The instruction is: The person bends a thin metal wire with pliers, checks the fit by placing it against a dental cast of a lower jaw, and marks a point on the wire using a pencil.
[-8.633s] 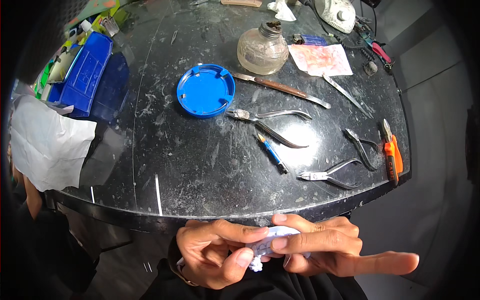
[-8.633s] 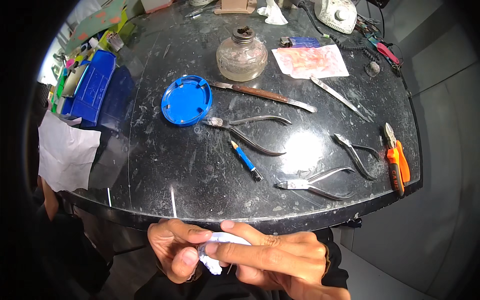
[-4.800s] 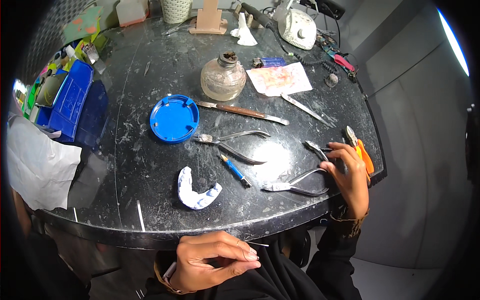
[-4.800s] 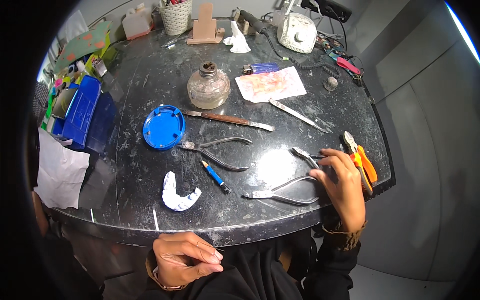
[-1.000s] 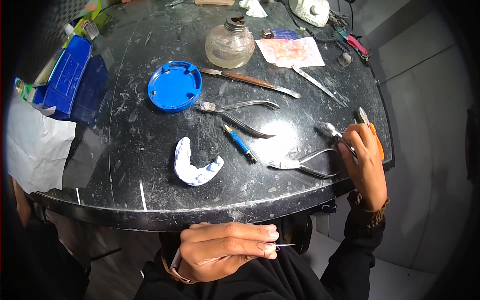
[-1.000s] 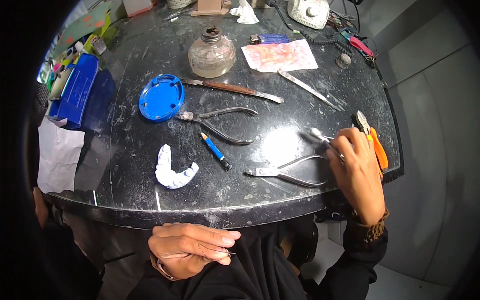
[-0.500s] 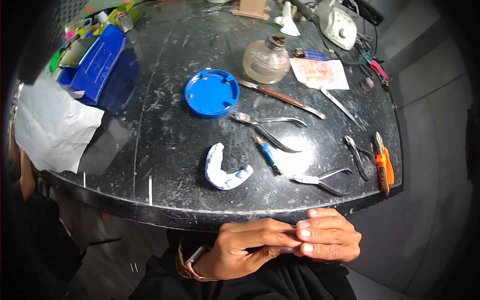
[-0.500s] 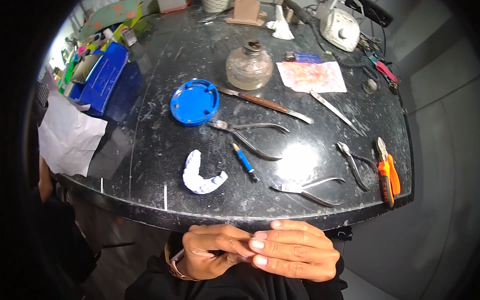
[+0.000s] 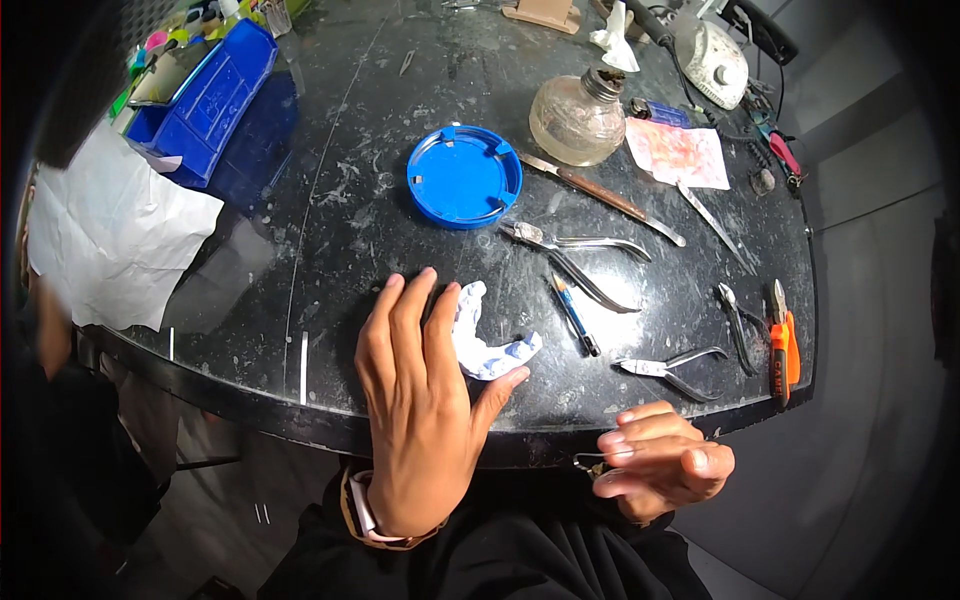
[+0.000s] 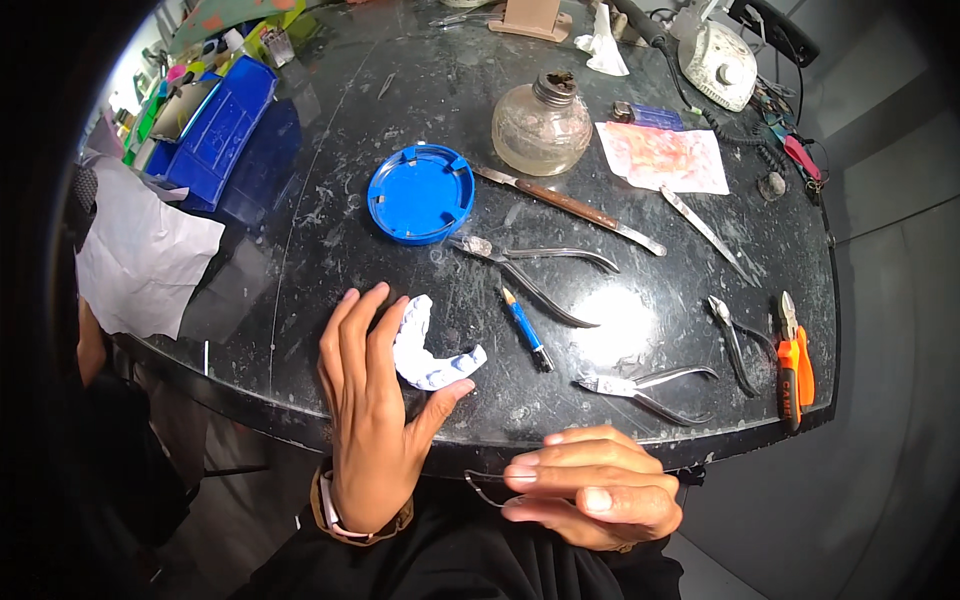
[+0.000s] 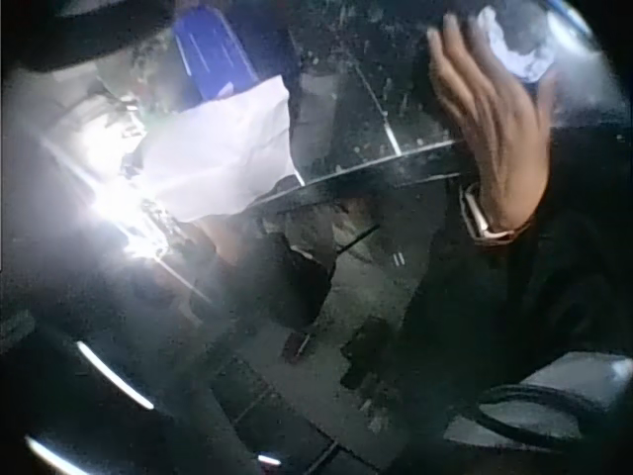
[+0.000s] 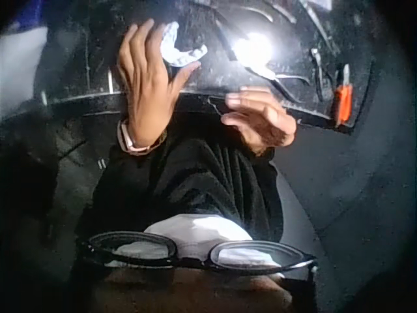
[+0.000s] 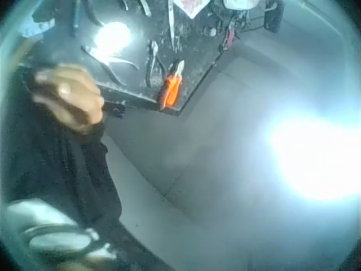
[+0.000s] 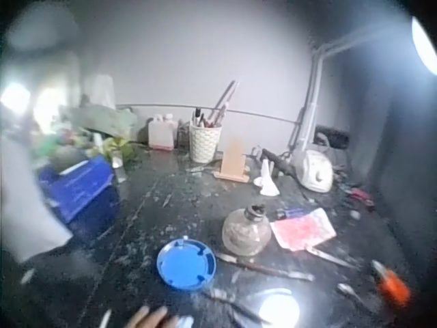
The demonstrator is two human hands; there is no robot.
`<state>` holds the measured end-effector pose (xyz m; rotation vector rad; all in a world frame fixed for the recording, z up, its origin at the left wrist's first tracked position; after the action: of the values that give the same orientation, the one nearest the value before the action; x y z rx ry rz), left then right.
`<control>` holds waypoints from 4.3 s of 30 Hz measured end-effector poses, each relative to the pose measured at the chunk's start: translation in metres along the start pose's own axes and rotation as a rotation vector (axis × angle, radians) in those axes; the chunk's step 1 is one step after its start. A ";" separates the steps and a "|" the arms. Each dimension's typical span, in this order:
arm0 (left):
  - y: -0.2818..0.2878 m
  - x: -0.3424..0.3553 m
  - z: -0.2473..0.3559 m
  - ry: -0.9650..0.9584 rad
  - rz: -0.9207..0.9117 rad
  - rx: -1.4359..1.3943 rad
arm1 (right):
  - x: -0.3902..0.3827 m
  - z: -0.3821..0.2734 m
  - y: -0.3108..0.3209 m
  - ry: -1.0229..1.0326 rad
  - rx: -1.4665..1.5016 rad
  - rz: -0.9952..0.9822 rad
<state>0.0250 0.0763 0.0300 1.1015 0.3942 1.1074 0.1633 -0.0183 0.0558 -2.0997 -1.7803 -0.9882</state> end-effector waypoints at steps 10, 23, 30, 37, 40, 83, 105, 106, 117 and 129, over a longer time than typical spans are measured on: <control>-0.009 -0.023 0.023 0.004 -0.318 -1.453 | -0.006 0.008 -0.018 0.129 0.069 0.312; -0.028 -0.033 0.030 0.246 -0.326 -1.931 | 0.006 -0.001 -0.015 0.131 -0.309 -0.123; -0.025 -0.033 0.034 0.262 -0.240 -1.757 | 0.007 0.002 -0.017 0.056 -0.110 0.569; -0.026 -0.040 0.021 0.302 -0.142 -1.612 | 0.008 -0.003 -0.015 0.009 -0.289 0.375; -0.025 -0.035 0.024 0.297 -0.139 -1.628 | 0.010 0.000 -0.018 0.020 -0.343 0.246; -0.033 -0.057 0.041 0.041 -0.753 -2.113 | 0.030 0.017 -0.003 -0.152 0.381 -0.202; -0.030 -0.049 0.037 0.086 -0.458 -1.932 | -0.007 -0.022 -0.010 0.198 -0.374 0.356; -0.026 -0.048 0.035 0.047 -0.446 -1.973 | -0.005 -0.019 -0.017 0.211 -0.396 0.419; -0.023 -0.042 0.035 -0.041 -0.454 -1.834 | 0.001 -0.026 -0.018 0.164 -0.484 0.411; -0.032 -0.039 0.048 0.159 -0.596 -2.263 | -0.014 -0.025 -0.006 0.281 -0.450 0.524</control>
<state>0.0590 0.0174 0.0140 -1.0621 -0.4565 0.4652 0.1481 -0.0419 0.0643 -2.3393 -0.8566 -1.5144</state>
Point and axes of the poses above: each hand's wrist, its own x-axis towards the middle knuckle, its own y-axis out of the back of the hand, z = x × y, the point moved 6 cm from there along x, towards the middle knuckle, and after that the axes turned 2 degrees about -y, right-handed, at the moved point
